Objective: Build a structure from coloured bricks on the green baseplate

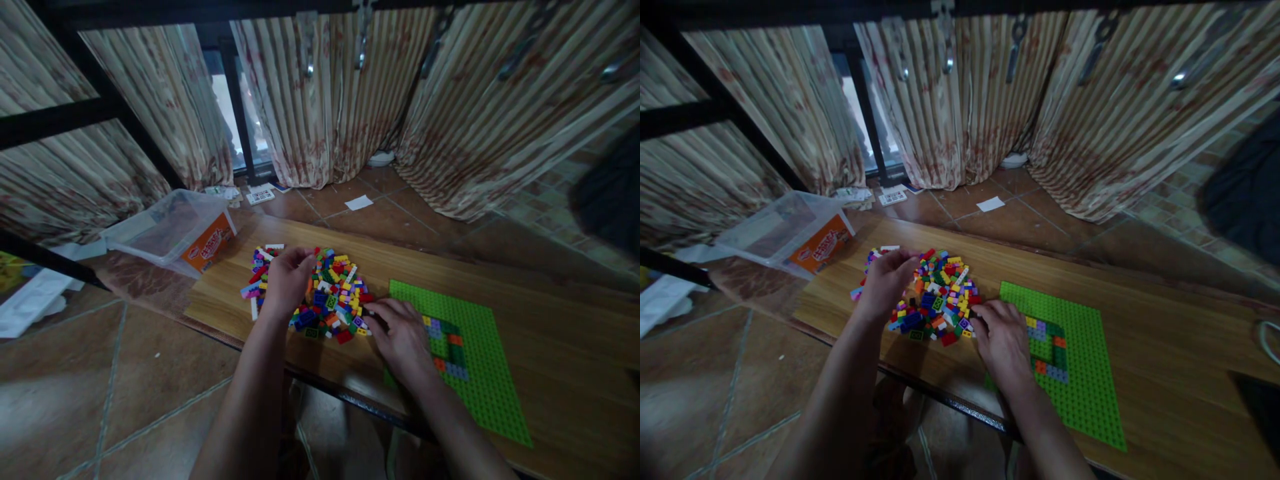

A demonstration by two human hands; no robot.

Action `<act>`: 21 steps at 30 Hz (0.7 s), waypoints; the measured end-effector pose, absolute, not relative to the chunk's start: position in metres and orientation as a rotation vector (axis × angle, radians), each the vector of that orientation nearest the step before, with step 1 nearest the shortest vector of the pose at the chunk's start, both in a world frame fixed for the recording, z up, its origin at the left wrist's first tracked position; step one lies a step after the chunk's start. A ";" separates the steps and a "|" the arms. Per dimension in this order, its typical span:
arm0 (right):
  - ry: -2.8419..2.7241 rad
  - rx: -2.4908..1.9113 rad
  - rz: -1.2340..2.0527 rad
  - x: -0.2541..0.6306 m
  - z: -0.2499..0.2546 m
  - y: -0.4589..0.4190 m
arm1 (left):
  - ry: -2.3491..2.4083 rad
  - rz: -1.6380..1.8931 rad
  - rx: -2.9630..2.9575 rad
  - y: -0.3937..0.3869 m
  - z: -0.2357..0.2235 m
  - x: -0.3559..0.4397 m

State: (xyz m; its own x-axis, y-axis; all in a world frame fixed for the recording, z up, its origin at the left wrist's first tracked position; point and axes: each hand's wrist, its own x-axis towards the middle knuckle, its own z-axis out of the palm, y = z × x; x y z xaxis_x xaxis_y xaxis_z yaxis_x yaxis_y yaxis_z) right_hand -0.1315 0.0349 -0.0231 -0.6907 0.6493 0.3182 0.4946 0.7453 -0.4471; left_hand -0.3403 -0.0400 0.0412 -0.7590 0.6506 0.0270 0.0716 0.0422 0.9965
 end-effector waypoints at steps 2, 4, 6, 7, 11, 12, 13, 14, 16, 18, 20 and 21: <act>-2.473 -0.873 0.471 -0.132 -0.024 0.036 | 1.988 1.567 0.906 -0.042 0.037 -0.343; -2.464 -0.883 0.487 -0.132 -0.024 0.036 | 2.054 1.345 1.070 -0.045 0.035 -0.344; -2.457 -0.897 0.501 -0.132 -0.024 0.036 | 2.062 1.147 1.192 -0.049 0.038 -0.344; -2.454 -0.904 0.507 -0.132 -0.023 0.036 | 2.047 1.073 1.241 -0.051 0.040 -0.343; -2.444 -0.930 0.525 -0.132 -0.021 0.034 | 1.994 0.850 1.406 -0.058 0.047 -0.341; -2.442 -0.933 0.531 -0.132 -0.021 0.034 | 2.012 0.800 1.434 -0.059 0.046 -0.341; -2.442 -0.935 0.535 -0.132 -0.020 0.034 | 2.040 0.748 1.458 -0.060 0.045 -0.340; -2.442 -0.936 0.538 -0.132 -0.020 0.034 | 2.069 0.701 1.481 -0.060 0.043 -0.340; -2.442 -0.939 0.535 -0.132 -0.019 0.033 | 2.113 0.635 1.522 -0.059 0.039 -0.340; -2.440 -0.942 0.530 -0.133 -0.020 0.033 | 2.131 0.609 1.549 -0.058 0.036 -0.341; -2.437 -0.942 0.530 -0.133 -0.020 0.034 | 2.167 0.592 1.544 -0.058 0.036 -0.343; -2.437 -0.940 0.530 -0.133 -0.020 0.034 | 2.194 0.582 1.534 -0.058 0.036 -0.344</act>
State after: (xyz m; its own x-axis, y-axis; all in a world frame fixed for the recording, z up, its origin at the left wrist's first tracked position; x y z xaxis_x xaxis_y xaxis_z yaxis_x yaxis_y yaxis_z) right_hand -0.1325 0.0338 -0.0202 -0.6541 0.7000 0.2866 0.5176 0.6905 -0.5052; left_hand -0.3445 -0.0580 0.0359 -0.3182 0.9442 -0.0849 0.7780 0.3113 0.5458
